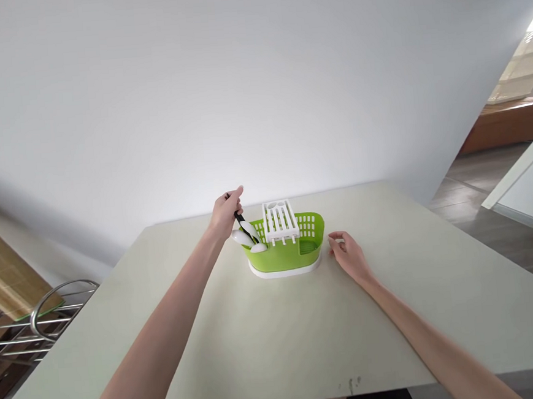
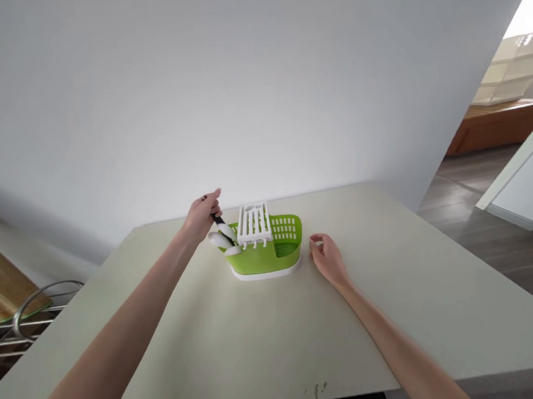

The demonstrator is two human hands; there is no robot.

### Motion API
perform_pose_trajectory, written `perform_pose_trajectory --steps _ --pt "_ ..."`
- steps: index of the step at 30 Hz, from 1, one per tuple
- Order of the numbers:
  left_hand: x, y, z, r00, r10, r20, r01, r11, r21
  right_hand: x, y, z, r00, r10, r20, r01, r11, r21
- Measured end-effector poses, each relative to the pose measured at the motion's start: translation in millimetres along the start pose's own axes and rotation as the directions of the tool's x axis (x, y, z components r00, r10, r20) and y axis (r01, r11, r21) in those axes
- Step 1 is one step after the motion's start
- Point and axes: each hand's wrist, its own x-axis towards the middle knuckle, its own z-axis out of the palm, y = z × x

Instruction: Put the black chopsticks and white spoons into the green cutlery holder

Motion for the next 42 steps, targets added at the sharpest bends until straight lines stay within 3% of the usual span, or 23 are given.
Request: perform_pose_trajectory --steps 3,5,9,13,15,18,20,21,24,27,33,38,42 --pt "1.3 1.0 3.3 0.979 0.024 -0.202 -0.025 1.000 -0.002 0.5 -0.5 0.7 1.000 -0.016 0.001 0.016 1.000 -0.008" --pt "2.1 4.6 3.7 0.967 0.044 -0.250 -0.048 0.999 -0.009 0.8 -0.4 1.0 1.000 -0.020 0.003 0.020 1.000 -0.012" --pt "1.2 21.2 4.7 0.960 0.101 -0.260 -0.112 0.993 -0.030 1.0 0.4 1.1 1.000 -0.023 0.011 0.023 1.000 -0.018" --pt "-8.1 58.4 7.8 0.936 0.293 -0.196 -0.308 0.950 -0.049 0.9 0.4 0.8 1.000 -0.022 0.019 0.023 1.000 -0.021" --pt "-20.3 86.8 7.8 0.896 0.401 -0.190 -0.415 0.909 -0.039 0.6 -0.2 0.4 1.000 -0.023 0.016 0.023 0.999 -0.023" --pt "-48.2 131.5 2.1 0.786 0.564 -0.251 -0.580 0.815 0.015 0.2 -1.3 -0.2 1.000 -0.028 0.011 0.028 0.999 -0.022" --pt "-68.4 151.2 -5.8 0.712 0.652 -0.262 -0.666 0.745 0.043 -0.1 -1.7 -0.5 0.999 -0.030 0.011 0.031 0.999 -0.019" --pt "-77.6 155.6 -10.7 0.706 0.664 -0.246 -0.673 0.737 0.056 -0.2 -1.7 -0.6 0.999 -0.031 0.012 0.031 0.999 -0.017" --pt "-98.1 143.9 -28.4 0.717 0.677 -0.164 -0.670 0.735 0.105 -0.2 -0.9 -0.4 0.999 -0.032 0.015 0.033 0.999 -0.019" --pt "-109.2 107.0 -47.9 0.774 0.625 -0.102 -0.612 0.780 0.128 0.4 0.4 0.0 0.999 -0.038 0.021 0.038 0.999 -0.021" --pt "-124.3 39.7 -77.8 0.888 0.442 -0.125 -0.420 0.892 0.166 -0.1 0.1 -1.7 0.999 -0.024 0.034 0.025 0.999 -0.039" --pt "-135.4 22.1 -91.2 0.934 0.350 -0.078 -0.319 0.910 0.265 -0.7 0.0 -2.8 0.999 -0.014 0.035 0.016 0.999 -0.049" --pt "-137.9 17.2 -96.8 0.931 0.360 -0.055 -0.334 0.906 0.261 -0.8 1.2 -2.8 0.999 -0.025 0.033 0.027 0.999 -0.041"
